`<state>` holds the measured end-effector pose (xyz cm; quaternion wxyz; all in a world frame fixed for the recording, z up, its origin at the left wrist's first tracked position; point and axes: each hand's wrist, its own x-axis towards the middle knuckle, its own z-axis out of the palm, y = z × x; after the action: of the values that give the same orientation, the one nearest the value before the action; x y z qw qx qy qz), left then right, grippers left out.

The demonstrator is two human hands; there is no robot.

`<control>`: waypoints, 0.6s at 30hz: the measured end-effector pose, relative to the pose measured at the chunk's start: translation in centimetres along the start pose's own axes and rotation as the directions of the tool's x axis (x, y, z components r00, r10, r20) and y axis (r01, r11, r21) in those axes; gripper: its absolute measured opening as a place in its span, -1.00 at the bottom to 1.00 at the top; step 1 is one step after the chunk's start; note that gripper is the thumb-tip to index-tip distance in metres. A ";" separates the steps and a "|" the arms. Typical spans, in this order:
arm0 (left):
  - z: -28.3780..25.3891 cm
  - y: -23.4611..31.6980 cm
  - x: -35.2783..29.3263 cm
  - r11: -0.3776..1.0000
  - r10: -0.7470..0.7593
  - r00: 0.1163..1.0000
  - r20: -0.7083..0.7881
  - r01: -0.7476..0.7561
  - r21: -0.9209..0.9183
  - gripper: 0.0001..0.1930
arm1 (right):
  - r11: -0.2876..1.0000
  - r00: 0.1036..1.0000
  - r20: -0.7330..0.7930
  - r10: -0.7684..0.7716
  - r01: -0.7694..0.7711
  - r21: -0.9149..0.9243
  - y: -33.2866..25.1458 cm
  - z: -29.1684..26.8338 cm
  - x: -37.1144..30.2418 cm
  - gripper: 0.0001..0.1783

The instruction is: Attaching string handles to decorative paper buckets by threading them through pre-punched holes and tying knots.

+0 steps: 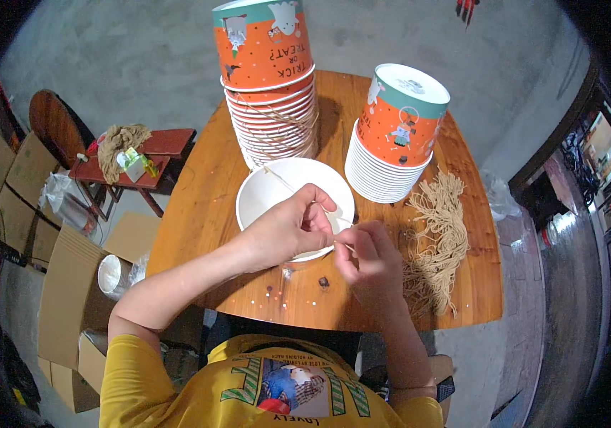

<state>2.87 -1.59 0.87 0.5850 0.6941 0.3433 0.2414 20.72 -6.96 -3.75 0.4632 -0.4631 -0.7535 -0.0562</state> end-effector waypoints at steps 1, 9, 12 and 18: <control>0.1 0.0 0.0 1.000 -0.007 1.000 -0.002 0.007 0.004 -0.59 | 1.000 1.000 -0.003 -0.015 0.015 -0.019 -0.1 -0.1 0.1 -0.73; 1.0 -0.8 0.0 0.960 0.211 0.978 0.001 -0.207 0.188 -0.64 | 0.603 0.834 0.296 0.466 -0.544 0.584 0.1 0.4 -0.3 -0.83; 1.1 -0.5 -0.1 0.959 0.169 0.985 -0.026 -0.158 0.234 -0.67 | 0.561 0.822 0.302 0.483 -0.556 0.614 0.4 0.5 -0.2 -0.87; 1.0 -0.6 -0.3 0.868 0.261 0.960 -0.100 -0.189 0.459 -0.86 | 0.521 0.801 0.311 0.511 -0.577 0.629 0.8 0.4 -0.8 -0.89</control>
<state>3.32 -2.45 0.07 0.3493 0.8230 0.3514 0.2777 21.12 -6.78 -4.84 0.5628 -0.4667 -0.5530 0.3996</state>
